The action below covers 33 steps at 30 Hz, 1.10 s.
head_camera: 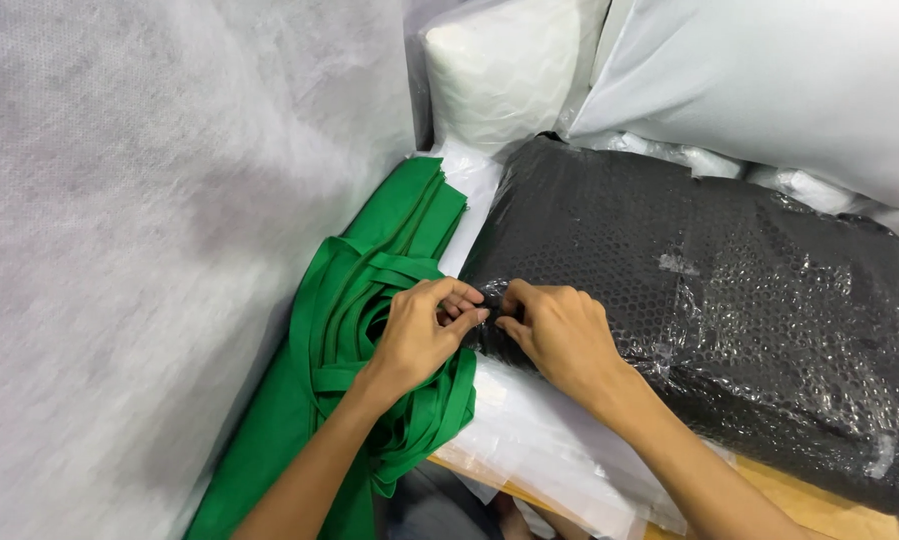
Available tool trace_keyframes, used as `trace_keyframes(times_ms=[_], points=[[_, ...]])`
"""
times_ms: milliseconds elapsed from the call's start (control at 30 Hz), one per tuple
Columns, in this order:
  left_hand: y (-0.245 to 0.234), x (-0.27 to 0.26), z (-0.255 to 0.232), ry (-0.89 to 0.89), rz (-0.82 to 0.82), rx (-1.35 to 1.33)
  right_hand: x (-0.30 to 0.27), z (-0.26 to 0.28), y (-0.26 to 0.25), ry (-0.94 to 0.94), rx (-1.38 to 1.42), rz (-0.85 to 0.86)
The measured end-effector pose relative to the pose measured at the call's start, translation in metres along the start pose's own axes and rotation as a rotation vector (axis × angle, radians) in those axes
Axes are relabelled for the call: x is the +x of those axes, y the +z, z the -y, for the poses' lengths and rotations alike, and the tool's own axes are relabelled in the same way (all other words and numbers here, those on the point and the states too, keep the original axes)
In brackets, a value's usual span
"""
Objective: Wrapping a pillow in black bubble wrap, securing it with tape, and then cleaning a white pillow with an orange cloth.
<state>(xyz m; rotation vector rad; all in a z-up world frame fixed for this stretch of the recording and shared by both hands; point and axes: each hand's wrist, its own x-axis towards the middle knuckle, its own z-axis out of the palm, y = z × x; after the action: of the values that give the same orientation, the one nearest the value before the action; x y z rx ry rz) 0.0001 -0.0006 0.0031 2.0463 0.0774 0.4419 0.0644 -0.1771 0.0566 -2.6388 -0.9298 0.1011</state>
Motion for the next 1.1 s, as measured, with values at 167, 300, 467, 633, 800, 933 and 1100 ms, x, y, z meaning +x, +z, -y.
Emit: trace_keyframes(times_ms=[167, 300, 467, 633, 800, 933, 1100], points=[[0.001, 0.0, 0.002, 0.025, -0.002, 0.017, -0.006, 0.0, 0.004, -0.026, -0.055, -0.086], [0.001, 0.0, 0.002, 0.015, -0.002, 0.025, -0.004, -0.008, 0.004, -0.032, -0.002, -0.121], [0.0, 0.001, 0.002, -0.001, 0.015, 0.021, 0.005, -0.016, 0.001, 0.023, 0.372, -0.069], [0.0, 0.001, 0.0, -0.03, 0.017, 0.007, 0.008, -0.012, -0.003, 0.07, 0.516, -0.072], [-0.002, 0.0, -0.004, -0.044, 0.021, -0.01, 0.008, -0.001, -0.018, 0.184, 0.601, -0.062], [-0.002, 0.0, -0.005, -0.047, 0.007, -0.01, 0.014, -0.007, -0.017, 0.281, 0.778, -0.011], [-0.005, 0.001, -0.004, -0.022, -0.018, -0.004, 0.018, -0.016, -0.013, 0.357, 0.936, -0.078]])
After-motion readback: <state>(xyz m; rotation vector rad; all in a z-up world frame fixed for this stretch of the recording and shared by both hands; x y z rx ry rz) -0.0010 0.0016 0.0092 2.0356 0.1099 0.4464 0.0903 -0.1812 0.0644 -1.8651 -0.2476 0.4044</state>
